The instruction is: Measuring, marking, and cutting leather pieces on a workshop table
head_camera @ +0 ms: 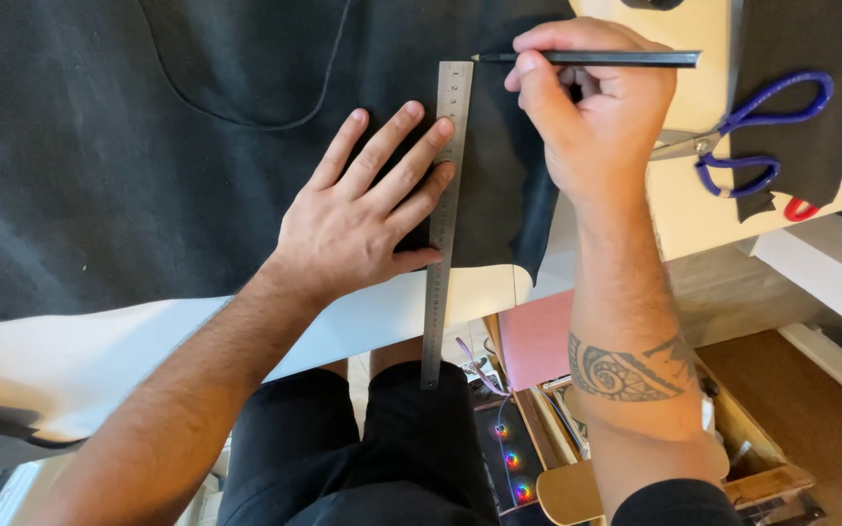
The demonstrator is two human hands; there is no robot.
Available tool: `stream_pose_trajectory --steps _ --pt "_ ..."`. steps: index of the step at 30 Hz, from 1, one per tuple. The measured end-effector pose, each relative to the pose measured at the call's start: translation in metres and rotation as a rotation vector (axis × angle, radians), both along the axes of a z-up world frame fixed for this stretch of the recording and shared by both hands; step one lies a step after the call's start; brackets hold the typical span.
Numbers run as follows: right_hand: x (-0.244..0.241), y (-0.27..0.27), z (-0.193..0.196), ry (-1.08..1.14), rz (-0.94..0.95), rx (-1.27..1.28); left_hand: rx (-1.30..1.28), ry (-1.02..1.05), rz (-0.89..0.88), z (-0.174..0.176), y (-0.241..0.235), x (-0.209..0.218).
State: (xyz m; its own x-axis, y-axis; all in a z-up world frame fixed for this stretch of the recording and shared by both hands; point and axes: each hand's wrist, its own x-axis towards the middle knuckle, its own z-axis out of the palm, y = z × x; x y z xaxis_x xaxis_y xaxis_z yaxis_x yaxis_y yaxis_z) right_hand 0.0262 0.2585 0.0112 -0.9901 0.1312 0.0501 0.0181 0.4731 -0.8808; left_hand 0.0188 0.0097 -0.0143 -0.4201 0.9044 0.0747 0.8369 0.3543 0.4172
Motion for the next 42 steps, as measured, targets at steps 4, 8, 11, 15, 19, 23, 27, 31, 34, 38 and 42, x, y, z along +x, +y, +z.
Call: stream_pose_trajectory --steps 4,8,11,15,19,23,27,31,34,38,42 --pt "-0.002 -0.002 0.001 -0.012 0.017 -0.013 0.005 0.016 0.006 0.000 -0.001 0.000" --pt "-0.006 -0.005 0.007 -0.036 0.075 0.051 0.010 0.008 0.002 0.000 0.001 0.000" --pt "-0.002 -0.003 0.001 -0.056 0.026 0.035 0.015 0.006 0.008 -0.001 0.001 0.000" --pt "-0.008 -0.010 0.007 -0.033 0.093 0.047 0.014 0.008 0.002 0.000 0.000 0.000" --pt "-0.006 -0.005 0.001 -0.062 0.004 0.011 0.008 0.023 0.012 0.000 -0.001 0.000" --pt "0.002 -0.008 0.014 0.027 0.034 0.025 0.022 0.012 0.007 -0.001 0.000 0.001" --pt "0.080 -0.008 0.019 0.418 -0.673 0.051 0.010 0.010 0.004 0.000 0.001 0.002" --pt "0.200 -0.069 0.019 0.226 -0.803 0.127 0.007 0.031 0.005 0.003 0.001 -0.002" --pt "0.283 -0.126 0.002 -0.072 -0.749 -0.020 -0.025 0.043 0.015 0.003 0.000 -0.001" --pt "0.329 -0.178 -0.007 -0.575 -0.765 -0.382 -0.035 0.030 -0.006 0.004 0.000 0.003" --pt "0.305 -0.195 -0.004 -0.589 -0.755 -0.676 -0.048 0.014 -0.009 0.004 0.000 0.003"
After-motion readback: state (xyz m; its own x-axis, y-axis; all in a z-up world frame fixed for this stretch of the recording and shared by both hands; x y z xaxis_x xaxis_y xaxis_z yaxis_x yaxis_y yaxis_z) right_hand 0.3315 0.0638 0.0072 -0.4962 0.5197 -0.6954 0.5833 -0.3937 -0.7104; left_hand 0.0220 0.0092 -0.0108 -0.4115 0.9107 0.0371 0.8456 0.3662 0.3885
